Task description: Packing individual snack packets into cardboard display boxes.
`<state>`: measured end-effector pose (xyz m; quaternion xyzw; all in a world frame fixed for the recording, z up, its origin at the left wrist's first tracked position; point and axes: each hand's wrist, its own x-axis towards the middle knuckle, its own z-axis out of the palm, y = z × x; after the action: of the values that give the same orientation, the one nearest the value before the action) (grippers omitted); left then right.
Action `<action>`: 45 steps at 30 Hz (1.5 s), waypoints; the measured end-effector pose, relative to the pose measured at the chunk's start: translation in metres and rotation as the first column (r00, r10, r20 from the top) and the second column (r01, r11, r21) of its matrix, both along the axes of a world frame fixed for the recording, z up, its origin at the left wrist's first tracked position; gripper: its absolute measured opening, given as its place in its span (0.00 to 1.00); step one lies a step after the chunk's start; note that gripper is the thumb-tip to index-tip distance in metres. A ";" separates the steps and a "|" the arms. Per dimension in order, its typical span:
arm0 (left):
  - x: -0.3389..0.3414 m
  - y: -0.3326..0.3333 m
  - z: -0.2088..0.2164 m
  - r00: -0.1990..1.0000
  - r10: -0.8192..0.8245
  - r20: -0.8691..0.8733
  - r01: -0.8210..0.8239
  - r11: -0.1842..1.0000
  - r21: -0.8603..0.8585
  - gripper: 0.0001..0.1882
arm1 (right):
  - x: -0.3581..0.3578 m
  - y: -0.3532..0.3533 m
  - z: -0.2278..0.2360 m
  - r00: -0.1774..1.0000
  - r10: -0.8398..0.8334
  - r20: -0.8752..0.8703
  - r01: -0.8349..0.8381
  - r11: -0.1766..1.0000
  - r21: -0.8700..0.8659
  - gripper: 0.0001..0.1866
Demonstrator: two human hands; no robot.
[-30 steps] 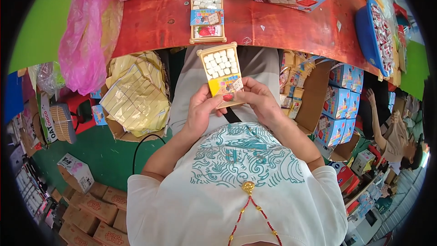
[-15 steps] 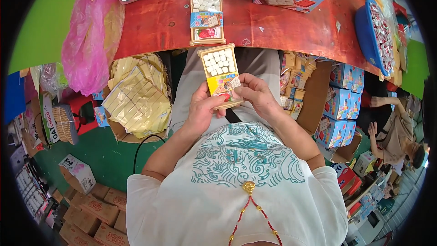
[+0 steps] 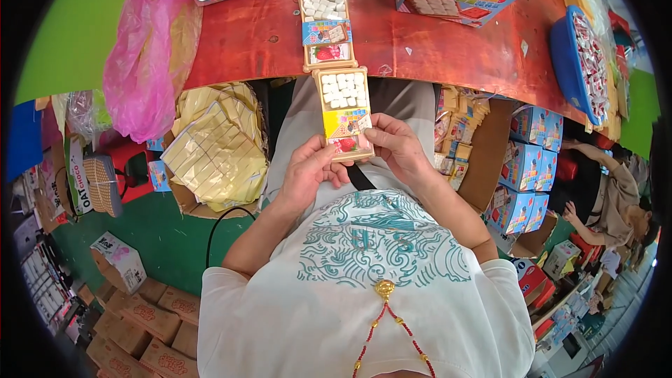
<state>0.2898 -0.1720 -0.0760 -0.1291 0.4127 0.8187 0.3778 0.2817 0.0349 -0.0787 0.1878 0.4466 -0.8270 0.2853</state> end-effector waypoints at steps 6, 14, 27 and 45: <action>0.004 -0.003 0.000 0.999 0.014 -0.041 -0.016 0.999 -0.034 0.13 | -0.001 0.000 0.001 0.999 0.051 -0.016 -0.051 0.999 0.013 0.14; 0.007 0.002 -0.001 0.991 0.106 -0.080 -0.115 0.986 -0.118 0.12 | 0.000 -0.001 0.002 0.995 0.102 -0.004 -0.102 0.995 -0.024 0.16; 0.015 -0.005 0.003 0.987 -0.072 -0.146 0.058 0.994 -0.097 0.14 | -0.008 -0.010 0.015 0.993 -0.012 -0.118 0.015 1.000 0.018 0.21; 0.007 -0.010 -0.010 0.995 -0.001 -0.102 -0.015 0.988 -0.155 0.15 | -0.009 -0.020 0.011 0.999 0.007 -0.046 -0.008 1.000 -0.007 0.22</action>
<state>0.2970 -0.1820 -0.0857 -0.1178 0.4934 0.7910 0.3421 0.2728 0.0148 -0.0674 0.1662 0.4508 -0.8315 0.2787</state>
